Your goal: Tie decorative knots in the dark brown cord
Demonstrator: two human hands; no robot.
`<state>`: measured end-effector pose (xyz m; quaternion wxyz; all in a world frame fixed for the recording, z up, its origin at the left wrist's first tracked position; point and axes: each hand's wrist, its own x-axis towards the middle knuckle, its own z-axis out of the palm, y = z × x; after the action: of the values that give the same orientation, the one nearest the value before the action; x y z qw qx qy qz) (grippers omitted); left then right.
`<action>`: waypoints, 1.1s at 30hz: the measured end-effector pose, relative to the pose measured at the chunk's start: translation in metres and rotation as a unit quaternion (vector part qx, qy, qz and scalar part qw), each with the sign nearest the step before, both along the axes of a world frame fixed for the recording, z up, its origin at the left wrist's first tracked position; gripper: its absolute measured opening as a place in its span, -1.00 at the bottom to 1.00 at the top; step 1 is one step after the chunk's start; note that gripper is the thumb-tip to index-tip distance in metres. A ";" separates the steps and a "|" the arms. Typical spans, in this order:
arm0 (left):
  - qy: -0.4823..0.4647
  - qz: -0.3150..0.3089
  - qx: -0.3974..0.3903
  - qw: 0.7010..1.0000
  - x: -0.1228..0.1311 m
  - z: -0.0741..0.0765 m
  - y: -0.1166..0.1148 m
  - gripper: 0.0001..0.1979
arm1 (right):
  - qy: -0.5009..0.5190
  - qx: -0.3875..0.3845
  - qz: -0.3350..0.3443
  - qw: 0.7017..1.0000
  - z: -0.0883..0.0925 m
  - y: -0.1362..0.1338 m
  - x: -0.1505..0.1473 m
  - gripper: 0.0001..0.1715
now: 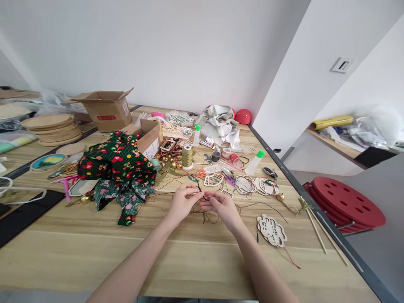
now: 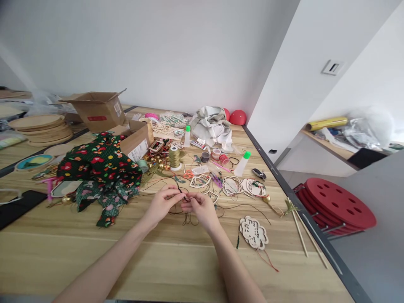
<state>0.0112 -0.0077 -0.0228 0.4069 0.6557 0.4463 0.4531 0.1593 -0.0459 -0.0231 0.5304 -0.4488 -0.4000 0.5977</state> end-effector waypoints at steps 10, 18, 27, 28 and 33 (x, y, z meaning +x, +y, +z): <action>-0.065 -0.053 -0.163 0.983 -0.002 0.005 -0.002 -0.77 | -0.376 0.212 -0.091 0.897 -0.008 -0.004 0.001 -0.75; -0.155 -0.080 -0.317 0.932 0.001 0.015 -0.008 -0.94 | -0.526 0.290 -0.078 0.796 -0.008 -0.006 -0.002 -0.68; -0.178 -0.075 -0.323 0.926 0.006 0.013 -0.006 -0.95 | -0.516 0.298 -0.086 0.798 -0.006 -0.008 -0.003 -0.69; -0.169 -0.075 -0.311 0.932 0.006 0.012 -0.005 -0.96 | -0.506 0.291 -0.087 0.807 -0.006 -0.008 -0.003 -0.70; -0.108 -0.058 -0.188 0.975 0.004 0.008 -0.003 -0.86 | -0.374 0.213 -0.073 0.900 -0.007 -0.006 -0.003 -0.73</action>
<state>0.0154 -0.0110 -0.0149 0.5940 0.5396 0.4380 0.4051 0.1564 -0.0518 -0.0305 0.4666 -0.5437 -0.6528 0.2460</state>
